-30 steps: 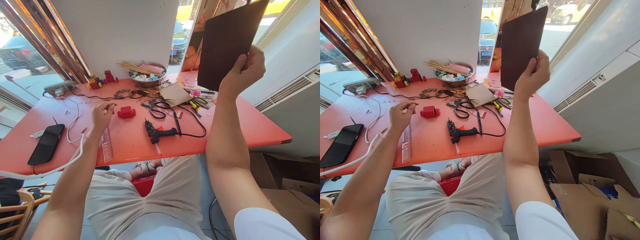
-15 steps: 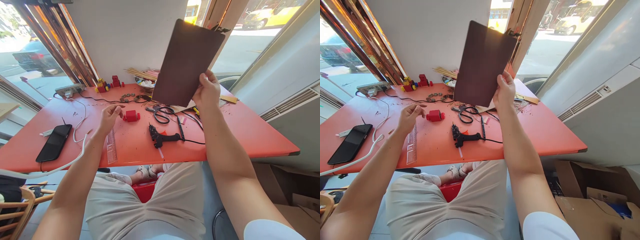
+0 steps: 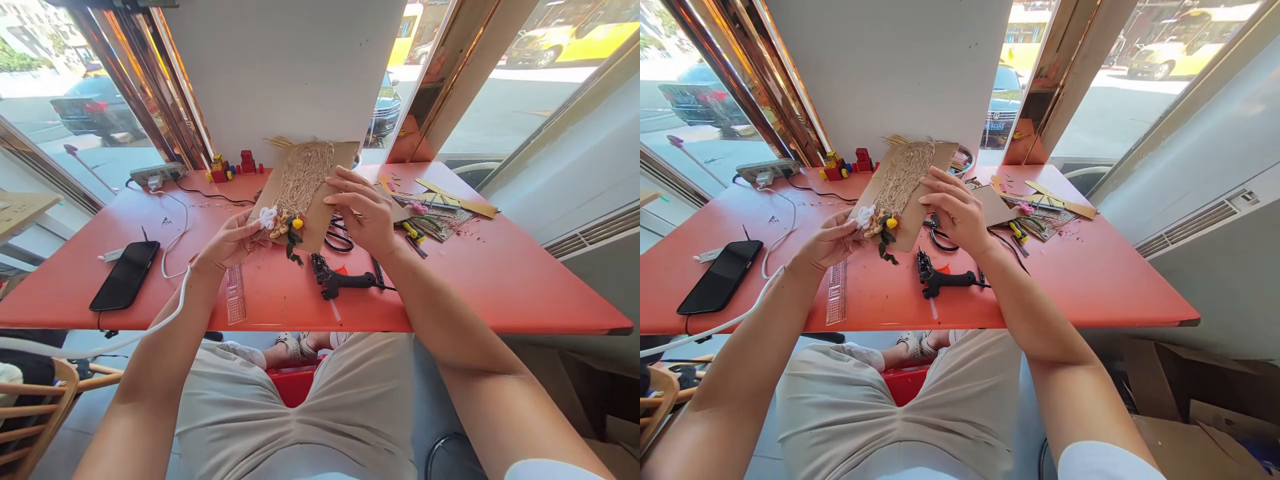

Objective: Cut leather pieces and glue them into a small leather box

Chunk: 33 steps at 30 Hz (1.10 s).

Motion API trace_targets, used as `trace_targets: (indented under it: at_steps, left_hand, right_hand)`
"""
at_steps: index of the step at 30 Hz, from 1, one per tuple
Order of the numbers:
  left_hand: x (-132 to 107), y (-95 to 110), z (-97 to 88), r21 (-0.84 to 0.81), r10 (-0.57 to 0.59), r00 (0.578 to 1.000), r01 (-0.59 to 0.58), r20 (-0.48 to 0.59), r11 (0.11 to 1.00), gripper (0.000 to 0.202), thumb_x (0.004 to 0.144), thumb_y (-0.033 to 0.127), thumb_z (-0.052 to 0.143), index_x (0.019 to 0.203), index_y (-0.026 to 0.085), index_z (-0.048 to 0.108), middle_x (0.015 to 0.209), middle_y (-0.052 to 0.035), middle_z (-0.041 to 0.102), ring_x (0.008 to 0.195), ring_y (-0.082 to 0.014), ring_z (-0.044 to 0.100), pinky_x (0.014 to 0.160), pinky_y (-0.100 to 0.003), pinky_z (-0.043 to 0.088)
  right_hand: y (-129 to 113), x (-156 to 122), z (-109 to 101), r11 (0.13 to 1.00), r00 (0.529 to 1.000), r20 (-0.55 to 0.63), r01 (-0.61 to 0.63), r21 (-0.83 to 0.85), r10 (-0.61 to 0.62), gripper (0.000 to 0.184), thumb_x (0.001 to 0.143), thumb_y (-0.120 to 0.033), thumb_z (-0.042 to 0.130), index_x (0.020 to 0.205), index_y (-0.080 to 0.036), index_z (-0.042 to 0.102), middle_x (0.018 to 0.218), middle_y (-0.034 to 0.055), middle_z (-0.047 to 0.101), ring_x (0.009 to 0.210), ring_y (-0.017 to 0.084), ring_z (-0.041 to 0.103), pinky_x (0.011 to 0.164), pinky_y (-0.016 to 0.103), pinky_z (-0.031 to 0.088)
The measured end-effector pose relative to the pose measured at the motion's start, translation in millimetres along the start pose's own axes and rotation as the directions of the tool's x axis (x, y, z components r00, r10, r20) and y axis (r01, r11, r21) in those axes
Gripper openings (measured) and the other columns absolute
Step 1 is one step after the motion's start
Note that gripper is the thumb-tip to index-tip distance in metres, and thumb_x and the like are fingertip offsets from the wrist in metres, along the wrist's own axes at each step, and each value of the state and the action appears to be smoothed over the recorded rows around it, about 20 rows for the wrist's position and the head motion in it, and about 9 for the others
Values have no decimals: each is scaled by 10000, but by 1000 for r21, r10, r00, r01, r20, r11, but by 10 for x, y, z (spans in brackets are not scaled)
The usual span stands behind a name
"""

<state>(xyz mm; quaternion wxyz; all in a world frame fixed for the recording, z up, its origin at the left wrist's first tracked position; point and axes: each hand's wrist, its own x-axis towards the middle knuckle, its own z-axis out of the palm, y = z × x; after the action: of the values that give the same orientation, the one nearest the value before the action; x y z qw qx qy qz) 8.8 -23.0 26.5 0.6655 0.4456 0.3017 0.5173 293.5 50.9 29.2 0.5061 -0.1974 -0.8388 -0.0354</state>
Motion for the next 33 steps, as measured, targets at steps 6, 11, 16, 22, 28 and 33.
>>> trace_targets:
  at_steps: [6,11,16,22,28,33]
  left_hand:
    - [25,-42,106,63,113,991,-109,-72,992,505,546,300,1061,913,184,734,789,6,794,621,-146,753,555,-217,632]
    - [55,-78,66,143,173,977,-154,-127,978,566,544,336,1056,982,210,719,834,8,814,672,-172,787,601,-244,651]
    - [65,-128,-24,223,167,977,-135,-135,966,639,583,425,1038,1101,229,718,919,-21,836,749,-227,820,649,-305,678]
    - [87,-165,-76,227,145,970,-98,-197,969,471,786,582,878,999,195,713,916,-80,829,1009,-317,829,734,-369,703]
    - [99,-140,-40,285,173,960,-106,-219,953,515,675,594,929,926,183,747,891,-77,822,978,-307,815,740,-376,704]
    - [90,-120,27,364,233,950,-146,-209,920,535,524,540,1007,831,163,784,784,-66,800,767,-240,774,637,-303,633]
  right_hand:
    - [-48,-12,10,978,980,-25,-198,-56,197,330,1052,-381,581,1358,-309,682,1508,96,704,1473,324,611,1223,593,515]
    - [-33,-21,120,852,881,105,-473,225,462,542,1006,-528,645,1479,-276,564,1383,123,770,1241,296,753,1067,502,629]
    - [-98,-12,239,455,662,466,-746,487,587,546,845,-623,798,1213,-244,661,976,63,846,973,289,823,890,459,683]
    - [-238,67,195,279,617,515,-759,588,595,478,649,-473,940,986,-252,682,909,13,831,887,242,811,874,409,688]
    - [-198,104,143,290,619,505,-759,584,602,446,640,-441,932,944,-256,664,847,-3,819,845,230,805,781,370,679]
    - [-174,113,118,331,626,499,-761,557,600,404,660,-418,890,925,-255,631,826,-5,823,790,214,801,731,340,662]
